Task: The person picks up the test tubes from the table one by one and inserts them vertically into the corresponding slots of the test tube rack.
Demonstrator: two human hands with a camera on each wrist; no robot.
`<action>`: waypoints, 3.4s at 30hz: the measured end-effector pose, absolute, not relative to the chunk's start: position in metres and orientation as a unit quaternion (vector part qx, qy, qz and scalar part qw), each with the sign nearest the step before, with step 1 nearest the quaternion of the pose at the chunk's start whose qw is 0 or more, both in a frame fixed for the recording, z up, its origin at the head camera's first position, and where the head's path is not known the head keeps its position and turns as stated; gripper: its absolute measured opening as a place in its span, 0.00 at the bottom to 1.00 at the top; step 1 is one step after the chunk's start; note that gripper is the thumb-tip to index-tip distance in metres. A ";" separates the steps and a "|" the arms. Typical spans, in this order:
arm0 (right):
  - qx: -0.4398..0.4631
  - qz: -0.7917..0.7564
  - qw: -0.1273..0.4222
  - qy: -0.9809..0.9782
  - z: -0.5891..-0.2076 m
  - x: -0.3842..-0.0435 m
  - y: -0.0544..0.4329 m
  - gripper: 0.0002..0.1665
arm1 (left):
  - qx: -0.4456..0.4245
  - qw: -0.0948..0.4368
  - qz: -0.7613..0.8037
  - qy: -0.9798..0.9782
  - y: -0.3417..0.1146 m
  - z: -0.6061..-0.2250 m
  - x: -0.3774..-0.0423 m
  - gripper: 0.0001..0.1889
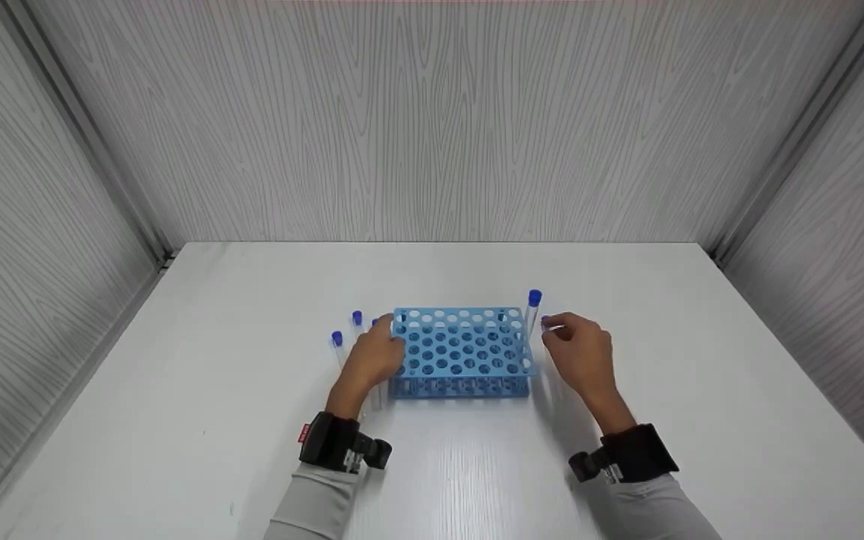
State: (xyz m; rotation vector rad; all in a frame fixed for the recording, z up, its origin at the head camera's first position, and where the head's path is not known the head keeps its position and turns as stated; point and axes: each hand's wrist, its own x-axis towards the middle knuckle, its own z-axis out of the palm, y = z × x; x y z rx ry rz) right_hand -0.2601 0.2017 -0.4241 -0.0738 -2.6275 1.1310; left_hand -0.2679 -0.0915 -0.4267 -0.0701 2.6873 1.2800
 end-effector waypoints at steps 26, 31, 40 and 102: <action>-0.068 0.327 -0.050 -0.941 -0.441 -0.269 0.207 0.45 | -0.037 0.094 0.427 0.898 -0.091 -0.427 -0.269 0.32; -0.068 0.317 -0.060 -0.944 -0.443 -0.270 0.207 0.46 | -0.028 0.086 0.422 0.902 -0.091 -0.426 -0.268 0.31; -0.060 0.305 -0.070 -0.948 -0.443 -0.268 0.208 0.43 | -0.038 0.090 0.420 0.902 -0.090 -0.426 -0.268 0.31; -0.041 0.261 -0.090 -0.960 -0.445 -0.270 0.217 0.31 | -0.033 0.085 0.421 0.902 -0.092 -0.427 -0.268 0.31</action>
